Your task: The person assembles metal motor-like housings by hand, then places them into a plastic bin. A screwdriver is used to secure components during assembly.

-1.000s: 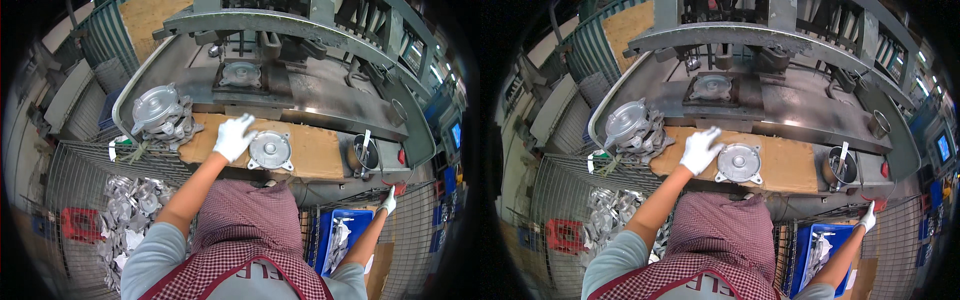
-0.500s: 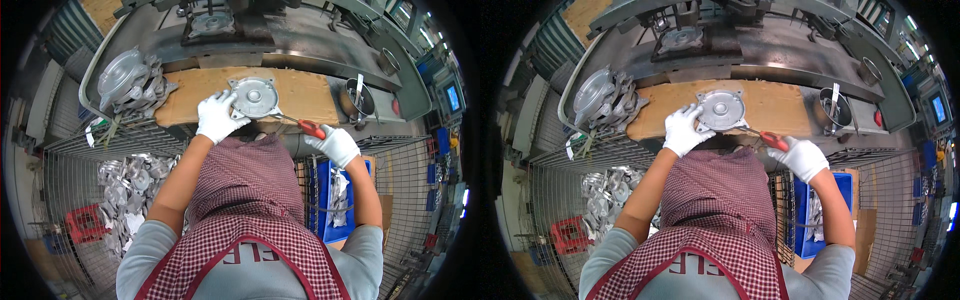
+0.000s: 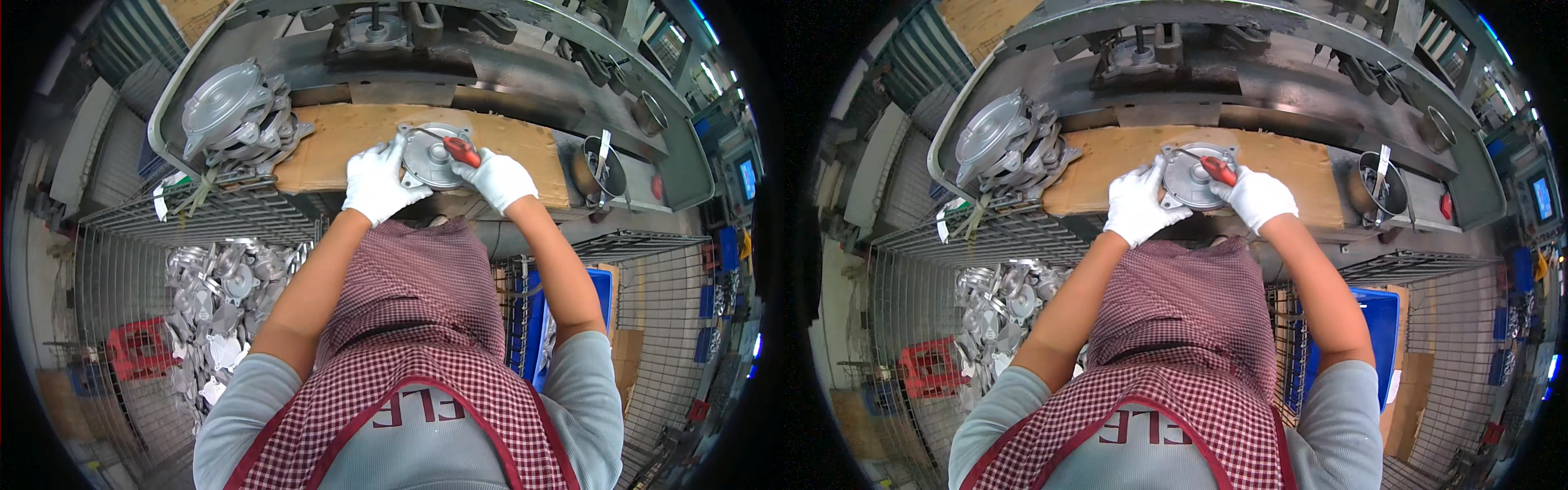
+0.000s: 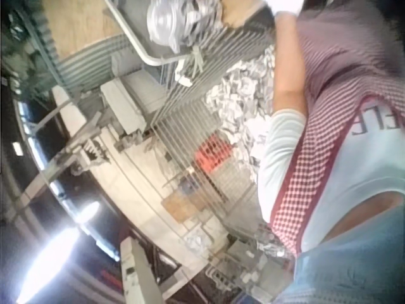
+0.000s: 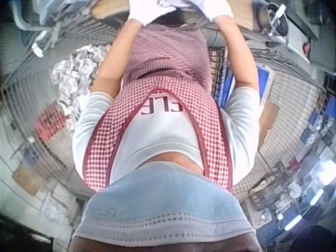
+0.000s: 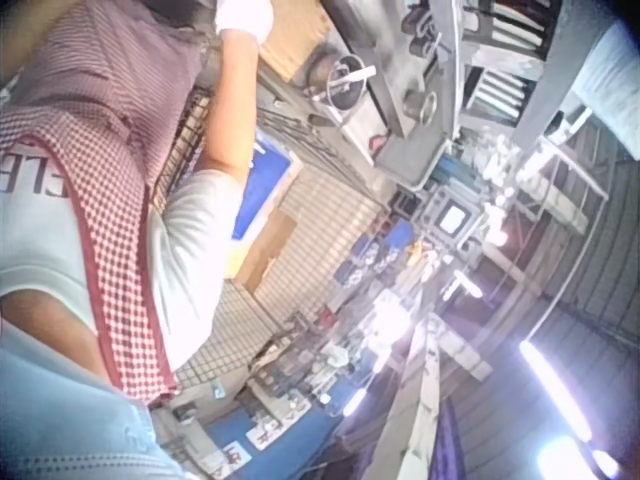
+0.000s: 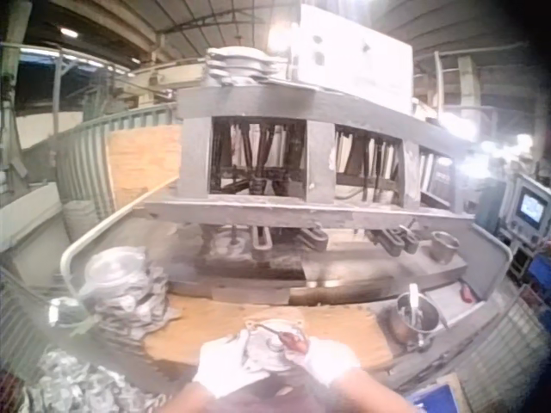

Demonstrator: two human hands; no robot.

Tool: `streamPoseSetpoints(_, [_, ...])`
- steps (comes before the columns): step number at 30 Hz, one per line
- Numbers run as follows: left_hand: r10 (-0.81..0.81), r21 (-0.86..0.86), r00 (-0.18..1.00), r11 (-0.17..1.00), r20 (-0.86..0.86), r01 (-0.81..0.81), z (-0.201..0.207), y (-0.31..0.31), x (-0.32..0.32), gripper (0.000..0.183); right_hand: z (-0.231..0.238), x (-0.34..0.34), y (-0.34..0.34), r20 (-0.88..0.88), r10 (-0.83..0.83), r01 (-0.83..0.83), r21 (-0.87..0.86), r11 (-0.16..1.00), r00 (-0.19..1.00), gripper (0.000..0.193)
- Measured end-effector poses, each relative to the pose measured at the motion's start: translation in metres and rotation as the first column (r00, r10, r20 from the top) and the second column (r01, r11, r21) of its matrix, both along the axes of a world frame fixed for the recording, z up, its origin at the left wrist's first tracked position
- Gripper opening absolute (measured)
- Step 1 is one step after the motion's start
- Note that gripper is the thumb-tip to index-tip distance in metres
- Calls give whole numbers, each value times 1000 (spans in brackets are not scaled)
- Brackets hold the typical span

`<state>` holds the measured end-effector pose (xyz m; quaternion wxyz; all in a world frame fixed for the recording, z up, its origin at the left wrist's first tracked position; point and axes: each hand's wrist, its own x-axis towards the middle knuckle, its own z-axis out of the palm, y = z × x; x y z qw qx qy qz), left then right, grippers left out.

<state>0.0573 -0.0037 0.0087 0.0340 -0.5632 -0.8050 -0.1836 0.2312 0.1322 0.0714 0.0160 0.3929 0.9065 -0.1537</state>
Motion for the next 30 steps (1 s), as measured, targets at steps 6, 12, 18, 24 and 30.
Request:
streamPoseSetpoints(6, [-29, 89, 999, 995, -44, 33, -8, -2, -5, 92, 38, 62, -35, 163, 57, -47, -64, 997, 985, 59])
streamPoseSetpoints(12, [-47, 87, 997, 995, -60, 52, -10, -1, -5, 81, 36, 104, -12, 149, -117, 110, 53, 993, 982, 57])
streamPoseSetpoints(18, [-58, 119, 995, 991, -80, 67, -9, 3, -4, 79, 7, 64, 36, 14, -194, 194, 38, 980, 981, 58])
streamPoseSetpoints(24, [-57, 133, 995, 989, -86, 69, -11, 4, -4, 77, 24, 95, 9, 110, -127, 122, 50, 991, 986, 60])
streamPoseSetpoints(30, [-39, 114, 996, 992, -86, 49, -12, 3, -6, 74, 28, 91, -45, 96, -15, 19, -34, 999, 995, 62])
